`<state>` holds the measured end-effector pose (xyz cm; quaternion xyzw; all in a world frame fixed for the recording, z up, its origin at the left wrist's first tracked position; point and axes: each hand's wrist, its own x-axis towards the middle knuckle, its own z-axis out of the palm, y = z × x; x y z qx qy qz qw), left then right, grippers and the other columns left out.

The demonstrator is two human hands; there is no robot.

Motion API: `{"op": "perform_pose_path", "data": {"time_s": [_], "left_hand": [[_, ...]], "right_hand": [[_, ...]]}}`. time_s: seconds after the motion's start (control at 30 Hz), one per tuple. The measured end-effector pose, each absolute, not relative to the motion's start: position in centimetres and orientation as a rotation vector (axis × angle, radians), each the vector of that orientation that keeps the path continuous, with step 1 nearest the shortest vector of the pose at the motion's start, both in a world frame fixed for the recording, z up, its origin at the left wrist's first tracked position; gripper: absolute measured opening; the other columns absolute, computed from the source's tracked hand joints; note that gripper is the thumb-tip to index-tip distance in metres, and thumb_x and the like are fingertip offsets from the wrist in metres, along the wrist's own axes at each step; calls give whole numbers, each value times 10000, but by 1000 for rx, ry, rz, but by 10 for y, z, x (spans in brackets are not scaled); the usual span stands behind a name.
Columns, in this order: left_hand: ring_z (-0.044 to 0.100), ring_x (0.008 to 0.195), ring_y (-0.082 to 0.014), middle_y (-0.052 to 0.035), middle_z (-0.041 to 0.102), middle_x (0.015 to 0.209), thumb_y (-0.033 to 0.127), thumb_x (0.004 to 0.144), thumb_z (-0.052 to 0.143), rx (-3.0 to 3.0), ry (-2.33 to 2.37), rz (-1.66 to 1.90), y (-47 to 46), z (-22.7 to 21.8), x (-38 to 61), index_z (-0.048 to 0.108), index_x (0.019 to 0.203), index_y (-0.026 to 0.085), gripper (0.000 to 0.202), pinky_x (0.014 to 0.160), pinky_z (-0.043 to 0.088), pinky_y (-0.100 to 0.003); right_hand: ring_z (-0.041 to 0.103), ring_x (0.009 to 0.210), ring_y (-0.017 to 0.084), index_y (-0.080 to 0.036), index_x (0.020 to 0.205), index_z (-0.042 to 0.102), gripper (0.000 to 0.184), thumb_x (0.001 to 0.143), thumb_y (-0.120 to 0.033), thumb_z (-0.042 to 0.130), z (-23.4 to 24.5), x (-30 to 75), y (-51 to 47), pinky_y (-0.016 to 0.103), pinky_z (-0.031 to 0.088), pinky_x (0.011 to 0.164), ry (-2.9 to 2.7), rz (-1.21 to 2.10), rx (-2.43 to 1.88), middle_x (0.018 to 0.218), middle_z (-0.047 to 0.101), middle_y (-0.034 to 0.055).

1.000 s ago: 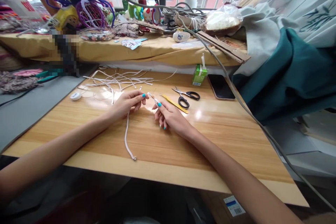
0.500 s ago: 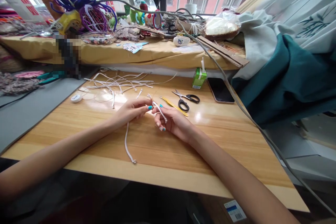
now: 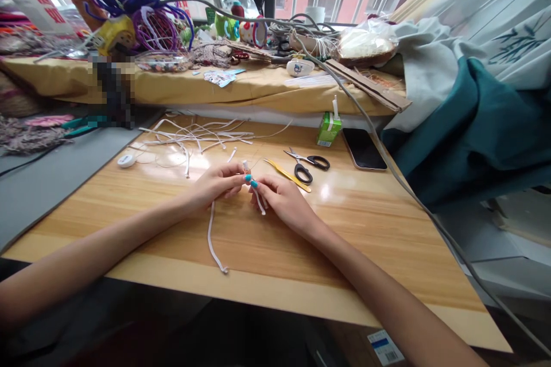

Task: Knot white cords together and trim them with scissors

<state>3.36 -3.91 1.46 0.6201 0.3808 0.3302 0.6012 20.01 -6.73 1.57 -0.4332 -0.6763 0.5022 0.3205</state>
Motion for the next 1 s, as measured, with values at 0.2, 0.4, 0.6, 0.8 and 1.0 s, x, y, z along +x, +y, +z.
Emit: {"op": "perform_pose_path", "data": {"time_s": [0.2,0.4,0.6,0.8,1.0], "left_hand": [[389,476,-44,38,471,621,328,690,584,1446,831,685,-39,12,33,518,807,150,223,441,293,-171],[376,458,-46,49,431,519,302,700,587,1363,810,663,-37,9,32,526,733,142,174,437,292,-164],[397,481,-50,36,468,591,280,694,581,1405,785,699,-36,10,32,506,757,146,166,431,302,-167],[384,502,-45,32,475,635,341,714,562,1625,879,731,-41,12,33,532,790,132,225,440,294,-170],[369,446,-39,57,432,522,329,705,559,1498,854,630,-38,12,31,521,738,136,199,422,281,-159]], "right_hand": [[537,562,113,-161,759,556,298,827,-401,393,15,199,-71,239,420,575,-1748,1182,-1216,637,598,13],[533,566,110,-170,720,561,263,838,-339,397,17,198,-73,236,415,585,-1879,1020,-1236,656,603,16],[553,620,116,-176,761,536,217,858,-246,355,18,200,-72,239,430,622,-1931,993,-1197,684,596,23],[552,665,119,-167,757,524,238,868,-206,317,21,200,-73,250,422,651,-2058,1008,-1181,728,597,23],[514,650,116,-158,765,515,208,857,-154,328,18,201,-72,233,401,625,-2269,633,-1176,709,568,23]]}}
